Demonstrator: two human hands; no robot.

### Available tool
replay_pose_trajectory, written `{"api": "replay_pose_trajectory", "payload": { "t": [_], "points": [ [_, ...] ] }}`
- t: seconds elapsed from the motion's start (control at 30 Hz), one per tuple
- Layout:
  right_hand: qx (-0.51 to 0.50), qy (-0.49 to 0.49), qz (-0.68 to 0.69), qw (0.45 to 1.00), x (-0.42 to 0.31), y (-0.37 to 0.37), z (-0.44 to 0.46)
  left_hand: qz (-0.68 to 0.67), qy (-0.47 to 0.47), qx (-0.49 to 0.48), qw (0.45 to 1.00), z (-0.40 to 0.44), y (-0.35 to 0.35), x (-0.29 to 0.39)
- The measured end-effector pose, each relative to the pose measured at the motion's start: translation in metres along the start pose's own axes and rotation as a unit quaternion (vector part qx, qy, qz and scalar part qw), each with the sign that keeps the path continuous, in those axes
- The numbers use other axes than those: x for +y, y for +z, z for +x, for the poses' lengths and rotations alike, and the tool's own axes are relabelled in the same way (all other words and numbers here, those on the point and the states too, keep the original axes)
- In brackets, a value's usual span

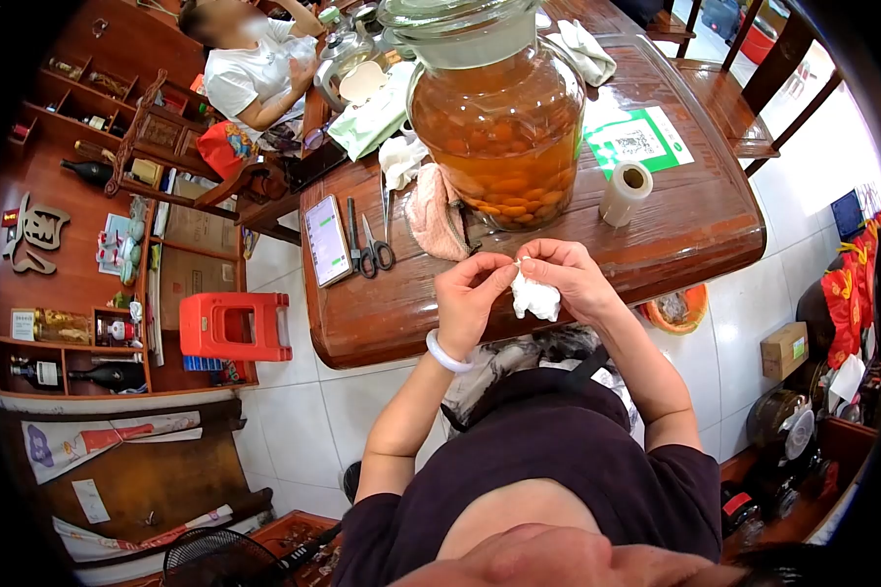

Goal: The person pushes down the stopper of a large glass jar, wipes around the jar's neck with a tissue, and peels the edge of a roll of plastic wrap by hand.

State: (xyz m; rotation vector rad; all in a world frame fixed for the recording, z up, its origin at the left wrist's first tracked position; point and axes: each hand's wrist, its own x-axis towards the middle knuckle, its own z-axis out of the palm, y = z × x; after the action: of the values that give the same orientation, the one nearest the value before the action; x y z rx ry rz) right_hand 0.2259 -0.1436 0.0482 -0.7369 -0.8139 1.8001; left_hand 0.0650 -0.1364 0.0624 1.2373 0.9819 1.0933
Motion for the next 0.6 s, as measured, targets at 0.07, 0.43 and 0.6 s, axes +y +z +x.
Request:
{"api": "replay_pose_trajectory", "payload": {
  "t": [0.07,0.43,0.6],
  "points": [
    [0.004,-0.001,-0.028,1.0,-0.003,-0.001,-0.001,0.035,0.037,0.003,0.999,0.0,0.001,-0.001],
    [-0.044,-0.024,-0.138,0.989,-0.003,-0.002,-0.002,0.141,0.123,0.008,0.982,-0.001,0.002,0.002],
    [-0.052,-0.02,-0.123,0.991,0.002,-0.004,-0.002,0.121,0.113,-0.018,0.986,0.002,0.002,0.003]
  ]
}}
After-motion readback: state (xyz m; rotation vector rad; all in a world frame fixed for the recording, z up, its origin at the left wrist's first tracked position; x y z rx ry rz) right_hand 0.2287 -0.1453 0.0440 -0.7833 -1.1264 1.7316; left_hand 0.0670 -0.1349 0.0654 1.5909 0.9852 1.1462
